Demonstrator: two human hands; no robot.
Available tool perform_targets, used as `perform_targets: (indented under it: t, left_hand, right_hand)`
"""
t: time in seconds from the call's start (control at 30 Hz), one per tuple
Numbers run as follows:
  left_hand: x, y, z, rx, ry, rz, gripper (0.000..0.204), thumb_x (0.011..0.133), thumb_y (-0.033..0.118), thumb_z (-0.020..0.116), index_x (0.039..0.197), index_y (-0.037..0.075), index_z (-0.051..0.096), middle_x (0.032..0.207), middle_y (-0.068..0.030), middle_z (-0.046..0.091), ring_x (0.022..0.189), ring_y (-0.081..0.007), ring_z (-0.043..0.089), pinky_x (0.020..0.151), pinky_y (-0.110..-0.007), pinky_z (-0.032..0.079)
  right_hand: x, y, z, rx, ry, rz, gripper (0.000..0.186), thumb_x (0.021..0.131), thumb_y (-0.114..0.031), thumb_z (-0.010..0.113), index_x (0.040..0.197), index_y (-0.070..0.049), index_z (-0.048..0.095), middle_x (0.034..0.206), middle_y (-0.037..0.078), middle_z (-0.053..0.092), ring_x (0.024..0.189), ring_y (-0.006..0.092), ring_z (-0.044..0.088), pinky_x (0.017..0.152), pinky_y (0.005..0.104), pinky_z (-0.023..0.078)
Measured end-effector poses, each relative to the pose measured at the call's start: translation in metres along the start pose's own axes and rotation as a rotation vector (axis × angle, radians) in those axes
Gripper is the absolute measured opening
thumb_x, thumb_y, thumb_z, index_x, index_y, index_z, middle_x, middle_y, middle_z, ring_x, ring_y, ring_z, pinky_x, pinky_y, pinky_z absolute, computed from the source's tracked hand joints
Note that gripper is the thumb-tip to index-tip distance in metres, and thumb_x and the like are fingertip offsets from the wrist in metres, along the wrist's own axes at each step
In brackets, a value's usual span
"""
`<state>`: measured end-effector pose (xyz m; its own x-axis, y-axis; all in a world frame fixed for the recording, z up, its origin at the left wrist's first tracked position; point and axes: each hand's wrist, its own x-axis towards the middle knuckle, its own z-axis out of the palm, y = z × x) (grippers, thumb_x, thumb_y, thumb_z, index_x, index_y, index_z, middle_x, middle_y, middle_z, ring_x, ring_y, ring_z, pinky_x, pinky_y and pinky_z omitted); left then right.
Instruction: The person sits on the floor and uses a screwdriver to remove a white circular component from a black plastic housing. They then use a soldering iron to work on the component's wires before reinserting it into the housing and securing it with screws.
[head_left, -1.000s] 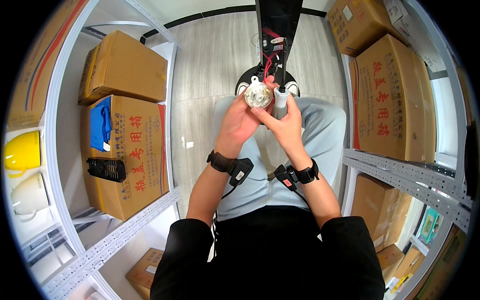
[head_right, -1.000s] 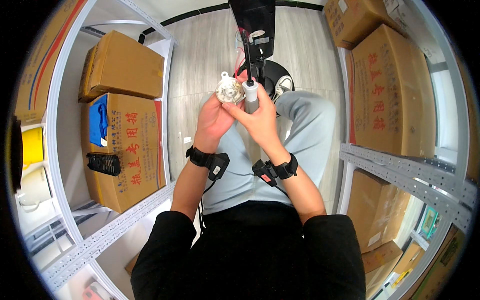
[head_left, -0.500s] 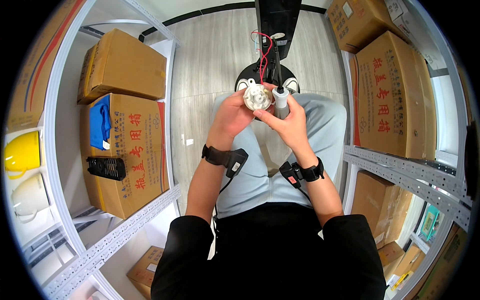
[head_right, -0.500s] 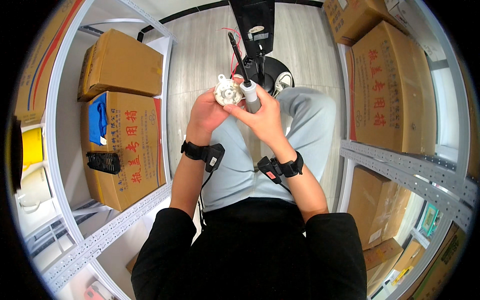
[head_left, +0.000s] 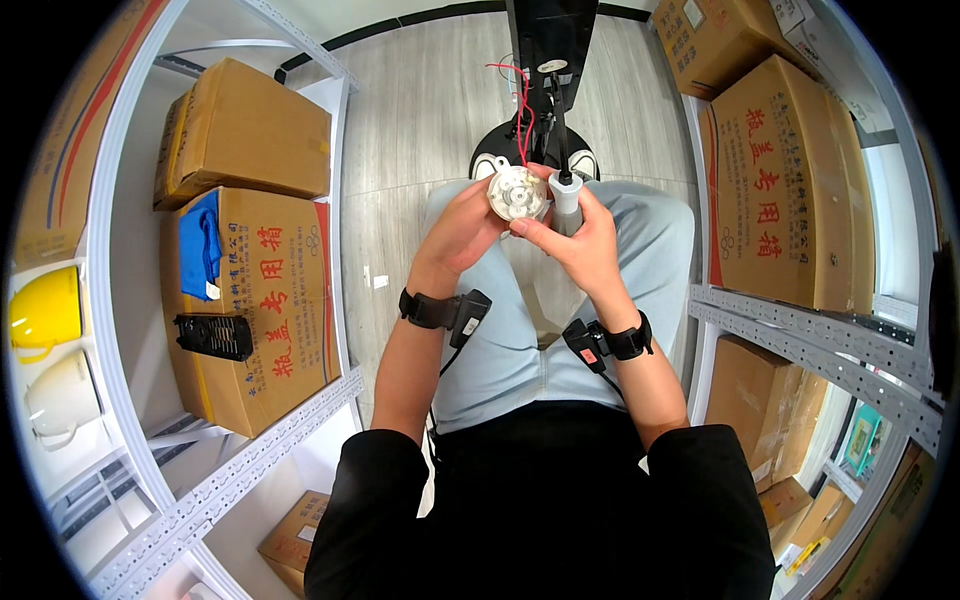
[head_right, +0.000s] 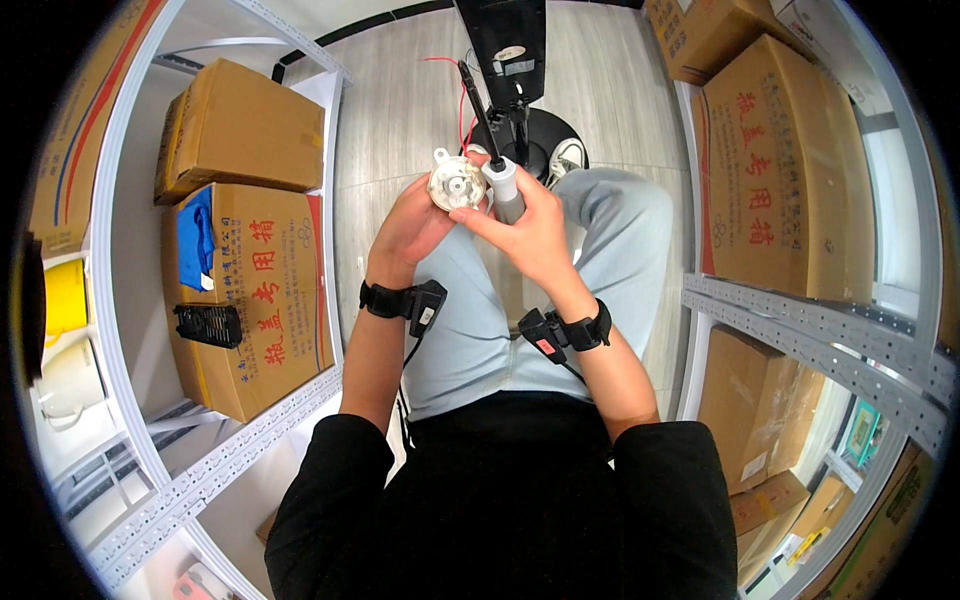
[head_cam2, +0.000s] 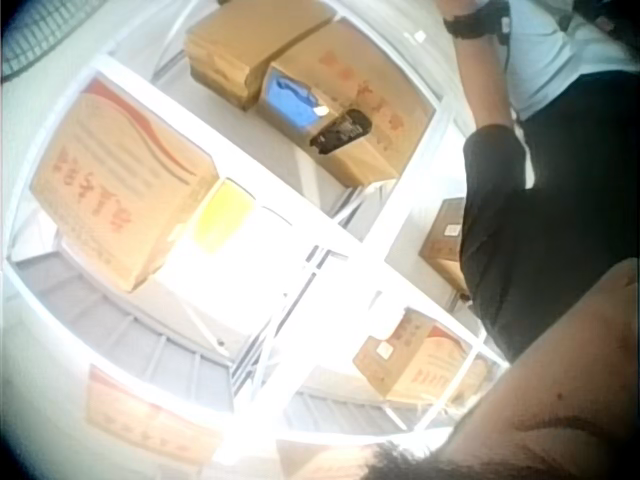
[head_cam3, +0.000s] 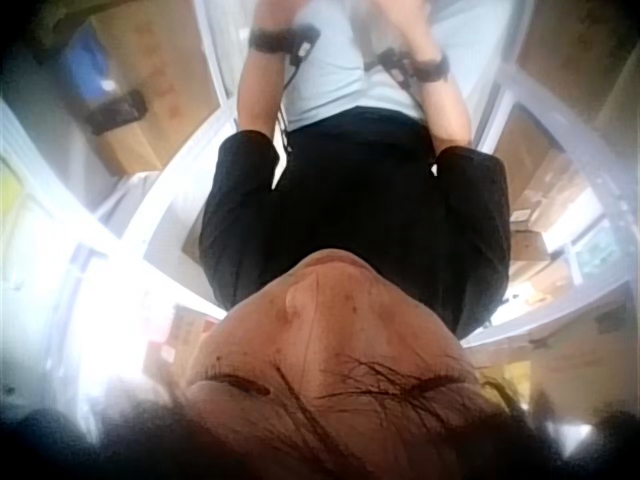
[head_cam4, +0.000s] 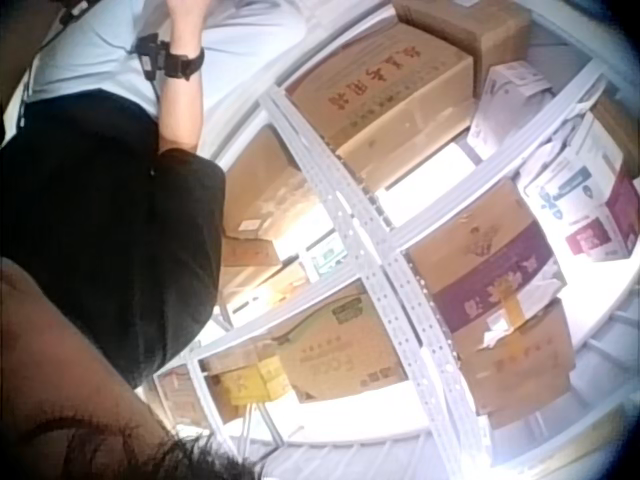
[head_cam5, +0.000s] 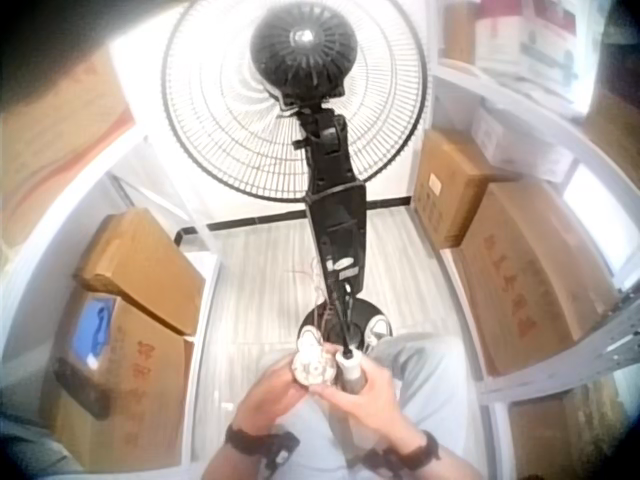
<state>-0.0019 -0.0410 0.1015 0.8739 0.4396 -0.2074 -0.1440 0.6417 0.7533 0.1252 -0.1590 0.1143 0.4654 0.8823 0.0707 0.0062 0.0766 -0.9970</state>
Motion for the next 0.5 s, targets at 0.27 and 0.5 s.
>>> perform_targets:
  t: [0.27,0.5]
  left_hand:
    - [-0.001,-0.005,-0.006,-0.056,-0.026,-0.005,0.034,0.105,0.018,0.042,0.131,0.002,0.057,0.122,-0.0087,0.063,0.107,-0.0174,0.063,0.09,-0.031,0.051]
    - [0.003,-0.016,0.003,-0.134,0.028,0.128,0.036,0.105,0.019,0.04,0.129,-0.004,0.055,0.127,-0.0136,0.061,0.112,-0.0226,0.061,0.097,-0.037,0.05]
  right_hand:
    - [-0.002,0.0,-0.003,-0.062,-0.015,-0.007,0.049,0.072,-0.023,0.088,0.113,-0.004,0.067,0.094,0.003,0.069,0.081,0.0103,0.061,0.074,0.0285,0.05]
    - [0.0,0.002,-0.003,-0.168,0.023,-0.115,0.054,0.073,-0.018,0.088,0.121,-0.004,0.065,0.108,0.003,0.067,0.095,0.013,0.062,0.085,0.0287,0.049]
